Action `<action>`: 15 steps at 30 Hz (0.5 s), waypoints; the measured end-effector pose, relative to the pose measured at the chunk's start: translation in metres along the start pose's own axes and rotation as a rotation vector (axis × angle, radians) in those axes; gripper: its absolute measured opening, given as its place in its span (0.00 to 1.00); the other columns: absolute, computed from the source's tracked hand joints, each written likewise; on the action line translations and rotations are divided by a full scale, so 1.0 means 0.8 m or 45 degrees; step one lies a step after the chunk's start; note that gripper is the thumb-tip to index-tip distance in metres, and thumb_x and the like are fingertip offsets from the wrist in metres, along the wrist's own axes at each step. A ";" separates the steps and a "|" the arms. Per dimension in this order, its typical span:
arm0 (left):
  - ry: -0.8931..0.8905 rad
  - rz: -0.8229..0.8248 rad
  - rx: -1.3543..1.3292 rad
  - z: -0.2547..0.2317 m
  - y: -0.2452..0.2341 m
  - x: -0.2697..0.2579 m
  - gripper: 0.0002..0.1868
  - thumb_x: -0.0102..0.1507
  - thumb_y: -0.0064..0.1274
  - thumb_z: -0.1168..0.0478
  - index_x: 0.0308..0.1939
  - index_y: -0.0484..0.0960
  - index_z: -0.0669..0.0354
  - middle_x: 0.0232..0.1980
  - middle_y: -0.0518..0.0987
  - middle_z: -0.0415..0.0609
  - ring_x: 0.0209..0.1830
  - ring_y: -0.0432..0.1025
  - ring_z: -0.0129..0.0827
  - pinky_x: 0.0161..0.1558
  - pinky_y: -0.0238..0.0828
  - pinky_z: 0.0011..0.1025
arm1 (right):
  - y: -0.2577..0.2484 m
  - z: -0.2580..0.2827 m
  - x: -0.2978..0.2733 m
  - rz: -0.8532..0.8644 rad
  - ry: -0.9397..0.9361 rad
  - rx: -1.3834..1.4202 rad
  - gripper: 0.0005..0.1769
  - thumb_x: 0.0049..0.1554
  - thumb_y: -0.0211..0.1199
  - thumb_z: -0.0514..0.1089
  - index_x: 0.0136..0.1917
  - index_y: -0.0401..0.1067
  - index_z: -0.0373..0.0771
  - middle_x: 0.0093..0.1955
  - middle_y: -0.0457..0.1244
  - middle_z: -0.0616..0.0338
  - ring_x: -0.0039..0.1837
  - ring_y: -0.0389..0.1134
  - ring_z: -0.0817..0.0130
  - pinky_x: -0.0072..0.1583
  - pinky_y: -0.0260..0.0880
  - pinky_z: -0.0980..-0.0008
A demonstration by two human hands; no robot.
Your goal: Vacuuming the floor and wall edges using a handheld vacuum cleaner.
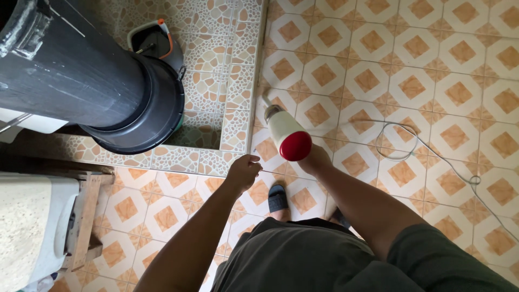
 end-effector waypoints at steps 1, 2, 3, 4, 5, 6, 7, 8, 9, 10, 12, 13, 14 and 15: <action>0.005 0.001 0.005 -0.003 0.004 0.001 0.21 0.61 0.53 0.62 0.57 0.78 0.68 0.44 0.85 0.52 0.37 0.77 0.33 0.44 0.74 0.29 | -0.008 -0.003 -0.010 -0.006 0.001 0.004 0.24 0.59 0.52 0.59 0.53 0.75 0.38 0.54 0.70 0.39 0.61 0.69 0.40 0.60 0.70 0.48; 0.010 0.006 0.006 -0.005 0.010 0.002 0.21 0.61 0.53 0.62 0.57 0.78 0.68 0.43 0.85 0.52 0.37 0.77 0.33 0.44 0.74 0.29 | -0.017 -0.007 -0.019 0.001 0.024 0.010 0.24 0.59 0.52 0.59 0.54 0.74 0.38 0.54 0.70 0.38 0.61 0.69 0.40 0.59 0.70 0.49; 0.018 0.012 0.007 -0.010 0.017 0.003 0.21 0.61 0.52 0.62 0.57 0.78 0.68 0.43 0.85 0.52 0.37 0.77 0.33 0.43 0.74 0.29 | -0.027 -0.012 -0.029 0.005 0.049 0.015 0.24 0.58 0.53 0.58 0.56 0.73 0.38 0.53 0.69 0.38 0.60 0.69 0.39 0.59 0.70 0.49; 0.027 0.016 0.012 -0.015 0.024 0.005 0.21 0.61 0.52 0.62 0.57 0.78 0.68 0.43 0.85 0.52 0.37 0.77 0.33 0.43 0.74 0.29 | -0.035 -0.021 -0.039 -0.005 0.051 0.019 0.24 0.58 0.53 0.58 0.56 0.73 0.38 0.53 0.69 0.38 0.60 0.69 0.39 0.59 0.70 0.49; 0.021 0.029 0.024 -0.019 0.034 0.006 0.22 0.61 0.52 0.62 0.57 0.78 0.68 0.43 0.85 0.52 0.37 0.77 0.33 0.43 0.74 0.30 | -0.044 -0.033 -0.049 -0.021 0.069 0.048 0.24 0.57 0.53 0.57 0.56 0.73 0.39 0.54 0.70 0.39 0.61 0.68 0.39 0.59 0.70 0.49; 0.016 0.042 0.036 -0.024 0.044 0.008 0.22 0.61 0.52 0.61 0.58 0.78 0.67 0.43 0.85 0.52 0.37 0.76 0.33 0.43 0.74 0.30 | -0.053 -0.045 -0.060 -0.038 0.087 0.077 0.23 0.56 0.54 0.57 0.56 0.73 0.40 0.54 0.70 0.40 0.61 0.68 0.40 0.59 0.69 0.48; 0.026 0.055 0.040 -0.030 0.056 0.011 0.22 0.61 0.52 0.61 0.58 0.78 0.67 0.43 0.85 0.52 0.37 0.76 0.33 0.43 0.74 0.30 | -0.053 -0.067 -0.063 -0.050 0.097 0.078 0.23 0.56 0.54 0.57 0.56 0.73 0.40 0.54 0.70 0.40 0.61 0.68 0.40 0.59 0.69 0.48; 0.036 0.066 0.075 -0.036 0.068 0.015 0.22 0.61 0.52 0.61 0.58 0.78 0.67 0.43 0.85 0.52 0.37 0.76 0.33 0.43 0.74 0.30 | -0.054 -0.090 -0.068 -0.035 0.103 0.048 0.23 0.57 0.53 0.56 0.55 0.74 0.39 0.53 0.70 0.40 0.61 0.69 0.41 0.59 0.70 0.50; 0.047 0.076 0.109 -0.042 0.081 0.018 0.23 0.61 0.52 0.61 0.58 0.78 0.66 0.43 0.85 0.51 0.37 0.77 0.33 0.43 0.74 0.30 | -0.054 -0.114 -0.072 -0.019 0.108 0.016 0.22 0.58 0.53 0.56 0.55 0.74 0.38 0.53 0.70 0.40 0.61 0.69 0.41 0.60 0.70 0.51; 0.056 0.089 0.111 -0.053 0.096 0.017 0.23 0.61 0.52 0.61 0.58 0.78 0.66 0.43 0.85 0.51 0.37 0.77 0.33 0.43 0.74 0.30 | -0.060 -0.135 -0.078 -0.030 0.119 0.016 0.22 0.58 0.53 0.56 0.55 0.74 0.38 0.53 0.70 0.40 0.61 0.69 0.41 0.60 0.70 0.51; 0.079 0.114 0.142 -0.075 0.127 0.012 0.23 0.61 0.52 0.60 0.58 0.79 0.66 0.43 0.85 0.50 0.37 0.77 0.32 0.43 0.75 0.30 | -0.070 -0.180 -0.092 -0.065 0.207 0.069 0.23 0.56 0.56 0.56 0.54 0.74 0.37 0.54 0.70 0.41 0.61 0.69 0.42 0.59 0.70 0.51; 0.088 0.127 0.150 -0.081 0.145 0.012 0.23 0.61 0.52 0.60 0.58 0.79 0.66 0.43 0.85 0.50 0.37 0.77 0.32 0.43 0.75 0.30 | -0.077 -0.200 -0.098 -0.078 0.219 0.074 0.23 0.56 0.56 0.56 0.54 0.74 0.37 0.54 0.70 0.41 0.61 0.69 0.42 0.59 0.70 0.51; 0.101 0.154 0.151 -0.087 0.163 0.011 0.23 0.61 0.52 0.59 0.58 0.79 0.66 0.43 0.85 0.50 0.37 0.77 0.32 0.43 0.75 0.30 | -0.084 -0.220 -0.104 -0.084 0.204 0.005 0.22 0.56 0.55 0.54 0.55 0.74 0.38 0.54 0.70 0.41 0.61 0.69 0.42 0.59 0.70 0.51; 0.115 0.179 0.155 -0.093 0.181 0.010 0.23 0.61 0.52 0.59 0.58 0.79 0.66 0.43 0.85 0.50 0.37 0.77 0.32 0.43 0.75 0.30 | -0.091 -0.240 -0.110 -0.091 0.189 -0.062 0.21 0.55 0.53 0.52 0.56 0.74 0.39 0.54 0.70 0.42 0.61 0.69 0.42 0.59 0.70 0.50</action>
Point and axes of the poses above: each hand's wrist, its own x-axis towards the middle knuckle, its own y-axis out of the palm, z = x × y, the point moved 2 cm from there along x, towards the middle knuckle
